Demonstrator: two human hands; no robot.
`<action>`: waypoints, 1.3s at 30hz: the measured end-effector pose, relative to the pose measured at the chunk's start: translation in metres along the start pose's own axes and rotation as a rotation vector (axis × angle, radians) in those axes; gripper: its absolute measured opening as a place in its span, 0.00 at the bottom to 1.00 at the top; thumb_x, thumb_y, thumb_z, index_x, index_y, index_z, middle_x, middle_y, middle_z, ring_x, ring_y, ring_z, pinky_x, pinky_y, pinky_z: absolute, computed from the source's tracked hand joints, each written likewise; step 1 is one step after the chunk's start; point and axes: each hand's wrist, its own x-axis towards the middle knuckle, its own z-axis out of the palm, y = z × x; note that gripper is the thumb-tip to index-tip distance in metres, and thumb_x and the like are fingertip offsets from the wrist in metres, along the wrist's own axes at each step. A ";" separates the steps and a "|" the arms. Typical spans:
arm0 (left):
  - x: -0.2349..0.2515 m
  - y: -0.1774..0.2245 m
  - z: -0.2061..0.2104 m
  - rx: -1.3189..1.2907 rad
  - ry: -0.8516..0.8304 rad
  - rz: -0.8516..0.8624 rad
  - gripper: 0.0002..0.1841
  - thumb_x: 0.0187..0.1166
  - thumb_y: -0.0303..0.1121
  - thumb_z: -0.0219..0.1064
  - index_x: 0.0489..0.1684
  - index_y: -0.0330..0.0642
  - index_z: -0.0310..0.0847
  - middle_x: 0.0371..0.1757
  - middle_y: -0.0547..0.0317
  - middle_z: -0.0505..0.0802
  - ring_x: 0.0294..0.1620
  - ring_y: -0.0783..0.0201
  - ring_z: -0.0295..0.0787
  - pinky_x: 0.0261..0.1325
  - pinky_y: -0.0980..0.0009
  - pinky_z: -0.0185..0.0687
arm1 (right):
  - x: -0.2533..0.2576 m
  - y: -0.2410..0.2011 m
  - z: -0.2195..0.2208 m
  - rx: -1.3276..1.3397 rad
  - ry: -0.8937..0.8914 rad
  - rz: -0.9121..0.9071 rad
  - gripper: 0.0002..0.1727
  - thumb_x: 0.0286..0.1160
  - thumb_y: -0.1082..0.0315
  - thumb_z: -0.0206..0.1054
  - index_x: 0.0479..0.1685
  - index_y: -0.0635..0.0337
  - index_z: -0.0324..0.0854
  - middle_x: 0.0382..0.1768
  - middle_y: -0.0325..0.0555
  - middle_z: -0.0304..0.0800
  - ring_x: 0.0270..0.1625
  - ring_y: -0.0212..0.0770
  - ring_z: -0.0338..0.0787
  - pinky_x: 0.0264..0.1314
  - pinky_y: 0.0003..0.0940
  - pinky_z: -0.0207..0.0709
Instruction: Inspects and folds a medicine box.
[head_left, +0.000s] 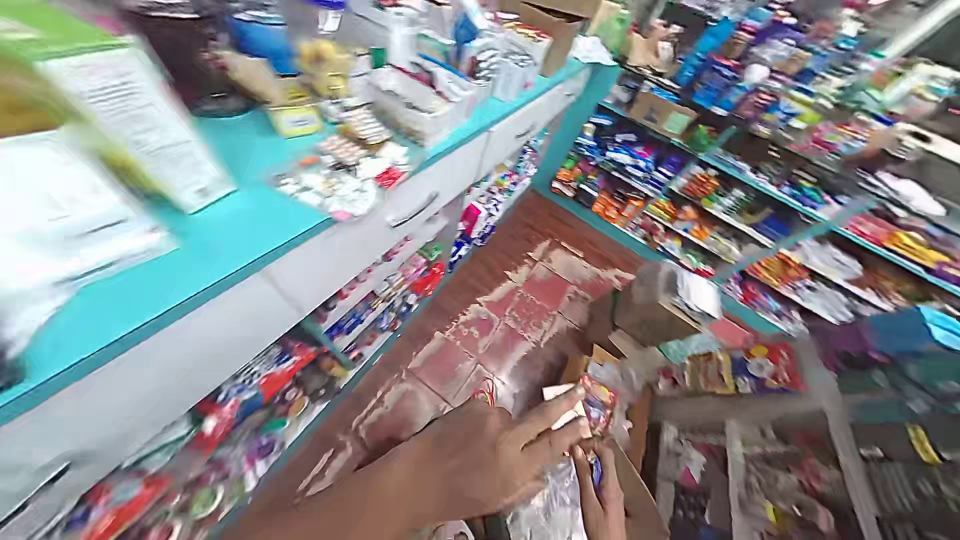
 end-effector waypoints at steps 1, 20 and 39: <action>-0.019 0.007 -0.003 0.028 -0.141 -0.093 0.33 0.78 0.46 0.70 0.83 0.44 0.72 0.90 0.52 0.69 0.15 0.64 0.80 0.17 0.66 0.77 | 0.011 -0.019 0.005 -0.032 -0.143 -0.114 0.16 0.81 0.65 0.61 0.51 0.72 0.81 0.48 0.59 0.87 0.55 0.43 0.87 0.62 0.40 0.79; -0.376 0.181 -0.173 0.488 0.577 -1.129 0.35 0.56 0.49 0.82 0.68 0.43 0.86 0.60 0.56 0.95 0.44 0.58 0.97 0.34 0.54 0.91 | -0.138 -0.391 0.229 0.368 -1.130 -0.678 0.25 0.64 0.65 0.75 0.63 0.64 0.86 0.48 0.35 0.98 0.23 0.14 0.78 0.22 0.14 0.70; -0.519 0.306 -0.229 0.620 0.964 -1.319 0.37 0.57 0.50 0.82 0.68 0.41 0.83 0.57 0.52 0.95 0.48 0.58 0.96 0.41 0.57 0.91 | -0.310 -0.557 0.292 0.180 -1.314 -1.342 0.33 0.68 0.69 0.71 0.77 0.72 0.76 0.27 0.43 0.94 0.17 0.25 0.81 0.21 0.22 0.77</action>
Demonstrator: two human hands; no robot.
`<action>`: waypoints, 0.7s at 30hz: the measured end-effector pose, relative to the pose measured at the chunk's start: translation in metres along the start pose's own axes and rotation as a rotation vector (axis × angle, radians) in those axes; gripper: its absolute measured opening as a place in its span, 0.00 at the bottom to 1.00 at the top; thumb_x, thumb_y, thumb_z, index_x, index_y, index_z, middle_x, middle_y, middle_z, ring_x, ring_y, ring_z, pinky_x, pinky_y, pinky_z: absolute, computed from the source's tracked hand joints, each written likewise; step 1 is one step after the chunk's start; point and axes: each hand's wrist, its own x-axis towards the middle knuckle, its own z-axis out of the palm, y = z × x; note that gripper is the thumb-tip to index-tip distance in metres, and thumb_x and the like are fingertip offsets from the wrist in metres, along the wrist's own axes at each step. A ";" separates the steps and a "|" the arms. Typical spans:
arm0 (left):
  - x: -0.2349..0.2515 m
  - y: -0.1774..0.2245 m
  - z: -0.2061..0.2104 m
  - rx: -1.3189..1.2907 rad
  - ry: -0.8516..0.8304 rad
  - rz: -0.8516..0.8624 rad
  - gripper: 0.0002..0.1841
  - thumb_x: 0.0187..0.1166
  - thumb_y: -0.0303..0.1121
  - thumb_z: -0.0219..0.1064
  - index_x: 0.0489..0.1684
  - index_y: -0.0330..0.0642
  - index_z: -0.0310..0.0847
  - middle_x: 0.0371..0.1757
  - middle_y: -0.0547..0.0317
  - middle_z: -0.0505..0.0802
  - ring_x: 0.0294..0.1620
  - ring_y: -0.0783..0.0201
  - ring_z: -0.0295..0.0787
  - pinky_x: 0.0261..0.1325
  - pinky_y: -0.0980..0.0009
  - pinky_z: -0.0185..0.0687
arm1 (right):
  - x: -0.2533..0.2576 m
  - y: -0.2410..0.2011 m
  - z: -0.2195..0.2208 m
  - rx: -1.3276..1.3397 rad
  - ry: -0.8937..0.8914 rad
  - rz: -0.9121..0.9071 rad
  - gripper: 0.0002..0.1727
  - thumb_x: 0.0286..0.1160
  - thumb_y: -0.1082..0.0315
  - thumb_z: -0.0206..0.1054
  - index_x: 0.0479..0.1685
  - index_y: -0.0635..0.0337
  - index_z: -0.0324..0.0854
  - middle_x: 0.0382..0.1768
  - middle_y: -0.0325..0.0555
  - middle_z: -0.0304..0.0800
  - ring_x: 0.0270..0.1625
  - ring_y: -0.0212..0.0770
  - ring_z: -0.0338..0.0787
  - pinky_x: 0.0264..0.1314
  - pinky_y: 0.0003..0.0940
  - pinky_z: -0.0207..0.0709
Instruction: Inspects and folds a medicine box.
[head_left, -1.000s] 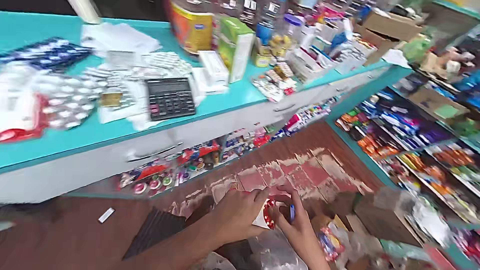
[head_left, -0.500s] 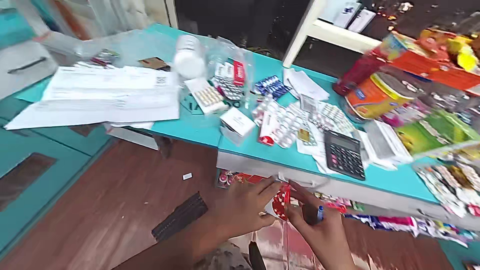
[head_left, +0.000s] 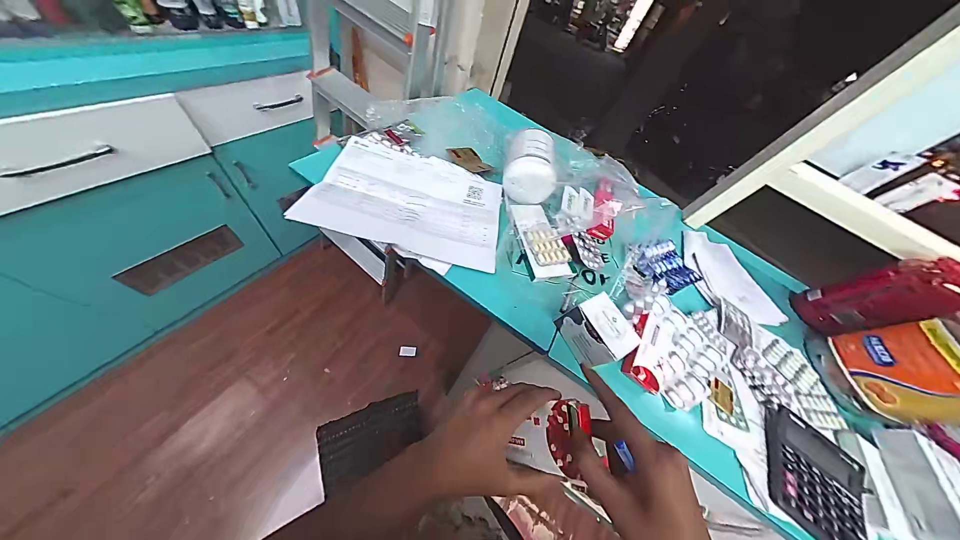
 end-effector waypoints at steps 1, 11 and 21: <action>-0.003 0.003 -0.004 -0.011 -0.003 -0.030 0.37 0.57 0.50 0.83 0.69 0.41 0.83 0.58 0.51 0.95 0.49 0.56 0.96 0.41 0.54 0.90 | 0.001 -0.003 0.000 0.016 -0.013 0.003 0.34 0.69 0.69 0.70 0.79 0.71 0.73 0.25 0.41 0.93 0.17 0.24 0.80 0.20 0.22 0.76; -0.020 0.013 0.029 -0.217 0.302 0.085 0.40 0.66 0.48 0.83 0.75 0.47 0.63 0.70 0.52 0.87 0.64 0.70 0.87 0.61 0.77 0.84 | 0.001 0.017 -0.021 0.856 0.007 0.241 0.24 0.77 0.78 0.57 0.74 0.57 0.75 0.35 0.34 0.98 0.26 0.24 0.92 0.23 0.18 0.83; -0.021 0.037 0.012 0.263 0.258 0.234 0.11 0.84 0.42 0.65 0.59 0.55 0.80 0.79 0.42 0.77 0.52 0.59 0.91 0.31 0.70 0.84 | -0.004 0.013 -0.024 0.953 0.080 0.155 0.16 0.79 0.76 0.57 0.62 0.52 0.77 0.28 0.34 0.96 0.16 0.19 0.83 0.13 0.12 0.70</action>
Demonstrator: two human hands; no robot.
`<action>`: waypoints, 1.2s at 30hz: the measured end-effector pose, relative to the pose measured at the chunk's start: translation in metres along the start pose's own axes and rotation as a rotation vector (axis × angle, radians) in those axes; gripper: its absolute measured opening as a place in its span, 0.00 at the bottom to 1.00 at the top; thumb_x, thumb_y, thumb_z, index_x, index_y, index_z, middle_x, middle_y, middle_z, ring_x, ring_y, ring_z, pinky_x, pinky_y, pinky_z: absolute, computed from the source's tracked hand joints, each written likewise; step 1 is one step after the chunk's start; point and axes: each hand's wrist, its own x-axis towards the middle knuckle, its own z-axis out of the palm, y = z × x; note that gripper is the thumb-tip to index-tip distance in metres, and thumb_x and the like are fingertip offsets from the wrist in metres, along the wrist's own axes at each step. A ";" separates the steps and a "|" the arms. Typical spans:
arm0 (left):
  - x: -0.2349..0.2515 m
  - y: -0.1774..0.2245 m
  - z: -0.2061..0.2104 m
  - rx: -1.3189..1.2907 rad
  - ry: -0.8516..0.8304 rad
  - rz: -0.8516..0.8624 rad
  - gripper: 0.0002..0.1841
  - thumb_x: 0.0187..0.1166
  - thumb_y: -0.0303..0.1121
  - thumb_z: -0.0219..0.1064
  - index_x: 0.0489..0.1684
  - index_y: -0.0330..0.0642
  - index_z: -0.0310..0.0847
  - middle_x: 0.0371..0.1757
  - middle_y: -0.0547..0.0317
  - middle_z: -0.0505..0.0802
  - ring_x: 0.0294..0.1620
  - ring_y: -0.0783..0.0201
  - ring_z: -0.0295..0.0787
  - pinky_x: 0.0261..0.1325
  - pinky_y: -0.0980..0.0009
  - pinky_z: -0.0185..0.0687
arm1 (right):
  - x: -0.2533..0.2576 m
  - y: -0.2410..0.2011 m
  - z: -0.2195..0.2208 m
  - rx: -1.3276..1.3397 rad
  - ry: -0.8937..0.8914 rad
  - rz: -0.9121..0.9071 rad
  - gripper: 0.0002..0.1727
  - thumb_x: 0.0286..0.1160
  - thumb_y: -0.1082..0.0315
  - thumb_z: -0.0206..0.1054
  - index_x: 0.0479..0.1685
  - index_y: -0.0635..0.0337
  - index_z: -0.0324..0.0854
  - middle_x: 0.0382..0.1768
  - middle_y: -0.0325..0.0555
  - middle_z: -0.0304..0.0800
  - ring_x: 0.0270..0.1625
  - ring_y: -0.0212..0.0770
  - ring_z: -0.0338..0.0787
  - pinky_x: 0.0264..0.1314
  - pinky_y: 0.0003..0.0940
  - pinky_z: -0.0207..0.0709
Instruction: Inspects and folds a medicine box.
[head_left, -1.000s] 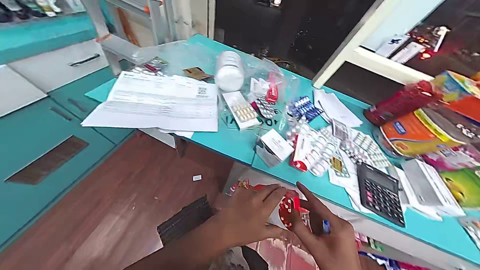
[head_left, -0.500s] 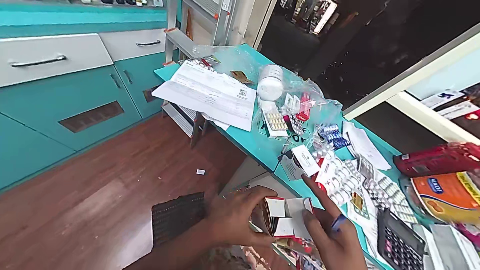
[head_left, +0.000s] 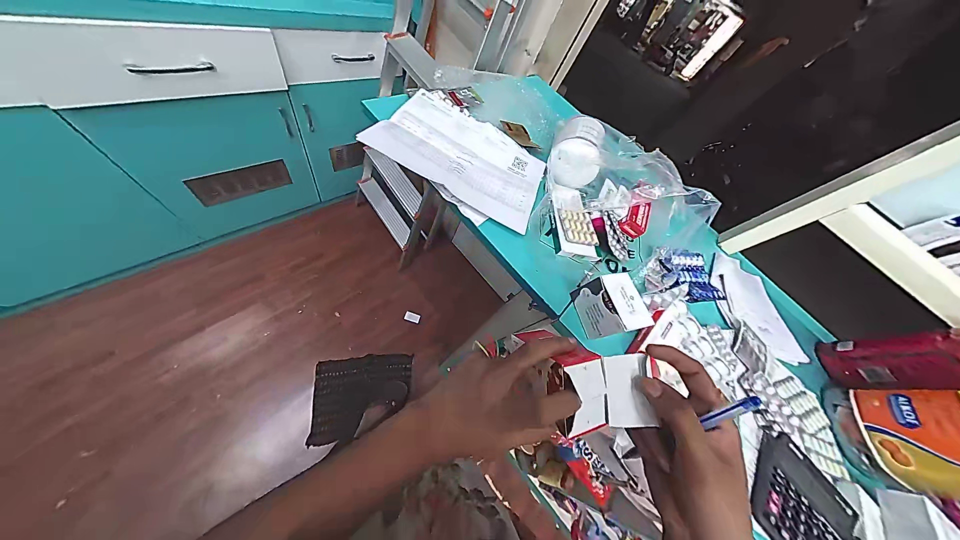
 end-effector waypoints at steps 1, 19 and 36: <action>-0.001 0.000 0.000 -0.014 0.023 -0.008 0.15 0.82 0.42 0.67 0.64 0.56 0.80 0.78 0.43 0.79 0.50 0.60 0.92 0.30 0.71 0.84 | -0.001 -0.001 0.001 -0.025 -0.008 -0.034 0.16 0.80 0.76 0.57 0.62 0.52 0.76 0.30 0.33 0.96 0.19 0.20 0.86 0.16 0.12 0.73; -0.005 0.016 -0.019 -0.147 0.195 -0.386 0.37 0.70 0.40 0.80 0.80 0.40 0.72 0.68 0.47 0.85 0.34 0.76 0.78 0.34 0.85 0.73 | -0.028 0.012 0.021 -0.959 -0.282 -0.703 0.20 0.85 0.58 0.64 0.64 0.64 0.84 0.48 0.54 0.87 0.36 0.30 0.80 0.33 0.14 0.68; 0.001 0.013 -0.050 0.031 0.106 -0.139 0.29 0.80 0.43 0.71 0.78 0.43 0.71 0.76 0.43 0.83 0.67 0.63 0.86 0.53 0.75 0.85 | -0.027 -0.022 0.046 -1.065 -0.399 -0.612 0.33 0.80 0.49 0.68 0.72 0.70 0.80 0.16 0.41 0.85 0.12 0.33 0.73 0.12 0.28 0.61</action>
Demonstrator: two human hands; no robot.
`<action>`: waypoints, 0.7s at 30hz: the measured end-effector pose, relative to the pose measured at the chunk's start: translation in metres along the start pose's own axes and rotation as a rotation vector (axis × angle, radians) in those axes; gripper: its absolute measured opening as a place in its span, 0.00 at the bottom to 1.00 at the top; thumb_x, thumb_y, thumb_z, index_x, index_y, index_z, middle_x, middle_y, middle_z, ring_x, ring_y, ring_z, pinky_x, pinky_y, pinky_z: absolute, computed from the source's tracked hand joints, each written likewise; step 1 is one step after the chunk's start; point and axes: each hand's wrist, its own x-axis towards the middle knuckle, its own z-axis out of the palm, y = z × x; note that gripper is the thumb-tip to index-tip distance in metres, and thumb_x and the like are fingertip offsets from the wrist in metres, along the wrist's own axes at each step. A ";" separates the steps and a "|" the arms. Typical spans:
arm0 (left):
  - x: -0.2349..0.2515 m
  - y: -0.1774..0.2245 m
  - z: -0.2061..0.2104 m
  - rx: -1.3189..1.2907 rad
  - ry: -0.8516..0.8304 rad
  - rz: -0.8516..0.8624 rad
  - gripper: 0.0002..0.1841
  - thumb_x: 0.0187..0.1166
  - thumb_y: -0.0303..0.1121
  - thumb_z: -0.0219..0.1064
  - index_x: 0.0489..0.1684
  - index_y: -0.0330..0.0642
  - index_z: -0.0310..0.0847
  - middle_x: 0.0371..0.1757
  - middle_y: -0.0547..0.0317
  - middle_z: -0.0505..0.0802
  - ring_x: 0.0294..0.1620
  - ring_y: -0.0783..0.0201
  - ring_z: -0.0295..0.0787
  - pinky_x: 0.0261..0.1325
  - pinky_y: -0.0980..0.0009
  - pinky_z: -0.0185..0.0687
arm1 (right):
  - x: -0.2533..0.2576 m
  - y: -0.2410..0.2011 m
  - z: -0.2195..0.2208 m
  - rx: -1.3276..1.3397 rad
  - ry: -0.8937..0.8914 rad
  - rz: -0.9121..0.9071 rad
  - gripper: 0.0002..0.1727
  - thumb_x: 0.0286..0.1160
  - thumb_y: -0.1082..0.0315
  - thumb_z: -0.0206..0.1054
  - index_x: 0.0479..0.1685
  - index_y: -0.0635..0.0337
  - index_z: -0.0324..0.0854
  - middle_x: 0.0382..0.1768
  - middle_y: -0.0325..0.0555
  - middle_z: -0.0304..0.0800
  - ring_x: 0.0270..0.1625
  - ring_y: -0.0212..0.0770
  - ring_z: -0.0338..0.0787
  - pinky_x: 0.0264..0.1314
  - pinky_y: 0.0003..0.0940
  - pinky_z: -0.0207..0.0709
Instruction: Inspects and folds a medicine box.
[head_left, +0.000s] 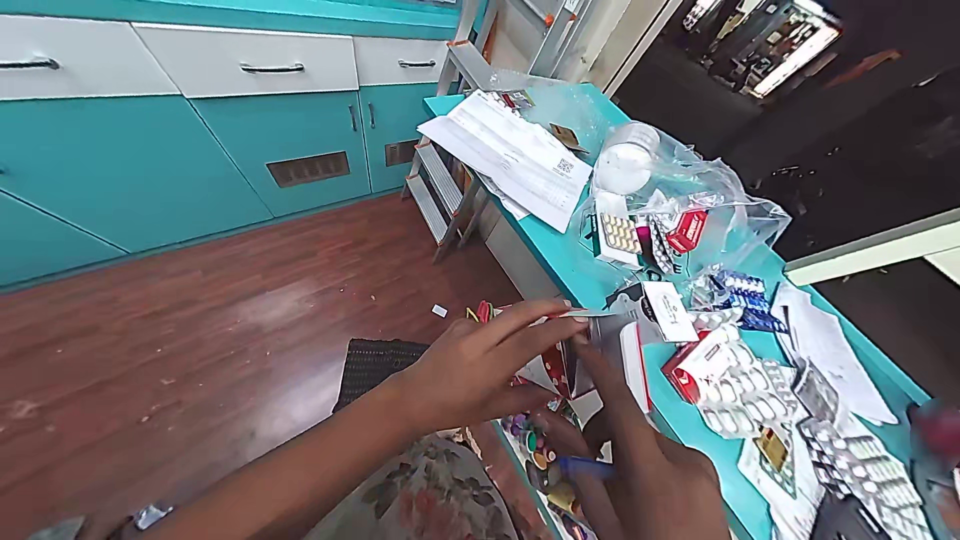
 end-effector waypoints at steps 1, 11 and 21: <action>0.000 -0.001 -0.002 0.016 0.005 0.007 0.28 0.80 0.43 0.71 0.77 0.43 0.71 0.76 0.43 0.83 0.67 0.63 0.87 0.53 0.74 0.85 | 0.000 -0.001 0.000 -0.010 0.013 0.013 0.32 0.80 0.48 0.69 0.69 0.70 0.81 0.15 0.41 0.85 0.11 0.33 0.73 0.12 0.28 0.61; -0.004 -0.005 -0.014 0.049 -0.010 0.026 0.28 0.81 0.42 0.70 0.77 0.44 0.71 0.75 0.43 0.83 0.61 0.62 0.89 0.45 0.73 0.85 | 0.003 -0.012 -0.003 -0.211 0.173 -0.095 0.12 0.71 0.61 0.76 0.24 0.57 0.92 0.21 0.45 0.78 0.29 0.37 0.78 0.27 0.23 0.66; -0.009 -0.006 -0.021 0.046 -0.023 0.093 0.17 0.80 0.41 0.71 0.62 0.46 0.83 0.74 0.43 0.82 0.22 0.72 0.69 0.24 0.80 0.65 | 0.010 -0.015 -0.010 -0.205 0.096 -0.117 0.13 0.74 0.57 0.75 0.42 0.58 0.97 0.19 0.43 0.77 0.24 0.37 0.75 0.23 0.24 0.61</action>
